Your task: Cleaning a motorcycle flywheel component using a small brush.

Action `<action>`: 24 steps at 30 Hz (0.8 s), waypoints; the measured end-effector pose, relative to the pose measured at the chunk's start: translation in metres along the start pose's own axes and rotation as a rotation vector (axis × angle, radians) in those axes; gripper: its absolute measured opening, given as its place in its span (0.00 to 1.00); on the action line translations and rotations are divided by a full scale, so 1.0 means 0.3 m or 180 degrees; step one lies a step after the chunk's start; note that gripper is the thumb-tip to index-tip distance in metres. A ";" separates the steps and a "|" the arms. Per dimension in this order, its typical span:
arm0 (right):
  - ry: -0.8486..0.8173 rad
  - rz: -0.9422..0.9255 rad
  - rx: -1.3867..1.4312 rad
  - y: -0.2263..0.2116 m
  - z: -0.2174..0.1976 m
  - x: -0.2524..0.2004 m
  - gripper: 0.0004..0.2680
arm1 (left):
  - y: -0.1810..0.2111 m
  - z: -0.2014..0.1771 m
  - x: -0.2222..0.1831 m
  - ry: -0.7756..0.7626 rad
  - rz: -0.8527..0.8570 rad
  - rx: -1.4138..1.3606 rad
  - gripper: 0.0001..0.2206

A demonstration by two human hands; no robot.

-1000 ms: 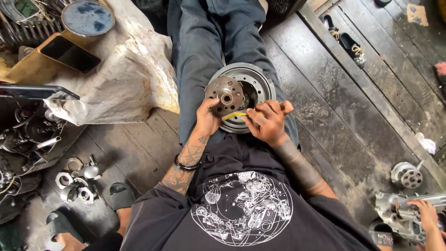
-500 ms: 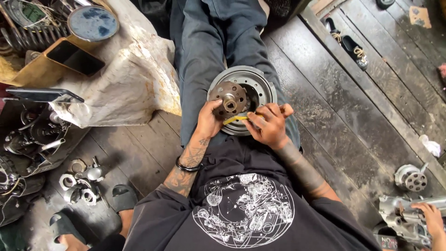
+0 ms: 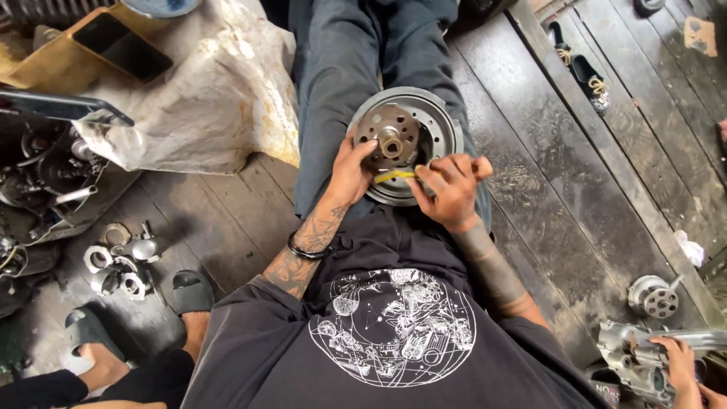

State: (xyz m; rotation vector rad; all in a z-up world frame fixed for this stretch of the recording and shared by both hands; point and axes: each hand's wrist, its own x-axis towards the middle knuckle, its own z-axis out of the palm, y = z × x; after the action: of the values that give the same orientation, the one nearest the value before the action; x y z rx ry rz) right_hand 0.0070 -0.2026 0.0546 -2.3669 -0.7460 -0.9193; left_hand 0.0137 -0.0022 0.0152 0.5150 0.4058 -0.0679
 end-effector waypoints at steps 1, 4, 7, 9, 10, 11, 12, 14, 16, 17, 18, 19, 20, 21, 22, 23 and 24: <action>0.0014 -0.0024 -0.0033 0.001 -0.006 -0.002 0.04 | 0.010 0.003 -0.012 -0.0320 0.0036 0.0227 0.34; 0.0084 0.0082 -0.0110 0.042 -0.014 -0.008 0.05 | 0.019 0.016 -0.023 -0.0687 0.0121 0.0576 0.31; 0.0081 0.0042 0.0006 -0.034 -0.045 0.042 0.05 | 0.005 0.004 -0.004 -0.0868 0.0302 0.0902 0.29; -0.0029 -0.0086 0.0166 -0.049 -0.050 0.051 0.06 | 0.017 0.016 -0.021 -0.0966 0.0380 0.1096 0.26; 0.0160 0.0025 -0.0016 -0.013 -0.038 0.041 0.05 | 0.039 0.040 -0.043 -0.0999 0.0461 0.1294 0.22; 0.0336 0.0097 -0.0176 0.029 -0.024 0.042 0.06 | 0.062 0.067 -0.064 -0.1010 0.0573 0.1473 0.19; 0.0291 0.0067 -0.0148 -0.003 -0.041 0.046 0.06 | 0.051 0.069 -0.070 -0.0962 0.0588 0.1436 0.19; 0.0103 -0.0026 0.0059 -0.061 -0.061 0.068 0.04 | 0.044 0.080 -0.060 -0.0697 0.0592 0.1080 0.26; 0.0129 -0.0044 -0.0011 -0.001 -0.032 0.027 0.05 | 0.059 0.093 -0.083 -0.0576 0.0606 0.1030 0.25; 0.0165 -0.0018 -0.0115 0.029 -0.023 0.001 0.05 | 0.062 0.101 -0.096 -0.0482 0.0573 0.1000 0.24; 0.0153 -0.0020 -0.0101 0.044 -0.016 -0.014 0.05 | 0.047 0.079 -0.078 -0.0463 0.0577 0.0997 0.24; 0.0243 0.0075 -0.0077 0.064 -0.004 -0.020 0.07 | 0.037 0.058 -0.056 -0.0635 0.0519 0.0995 0.26; 0.0333 0.0170 -0.0052 0.083 0.007 -0.025 0.08 | 0.028 0.038 -0.034 -0.0807 0.0462 0.0994 0.27; 0.0342 0.0149 -0.0034 0.064 0.009 -0.021 0.08 | 0.029 0.019 -0.015 -0.0803 0.0491 0.0993 0.27; 0.0238 0.0010 -0.0105 0.048 0.012 -0.019 0.07 | 0.028 0.001 0.006 -0.0879 0.0354 0.0880 0.29; 0.0114 -0.0100 -0.0197 0.025 0.000 -0.035 0.06 | 0.015 -0.023 0.013 -0.0952 0.0174 0.0762 0.31; 0.0101 -0.0090 -0.0200 0.010 -0.018 0.002 0.06 | 0.009 -0.030 0.015 -0.0945 0.0160 0.0758 0.31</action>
State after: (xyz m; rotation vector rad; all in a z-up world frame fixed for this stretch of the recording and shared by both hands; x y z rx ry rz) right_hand 0.0069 -0.2078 0.0577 -2.3958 -0.7504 -1.0038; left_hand 0.0152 0.0047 0.0076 0.7381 0.0936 -0.1435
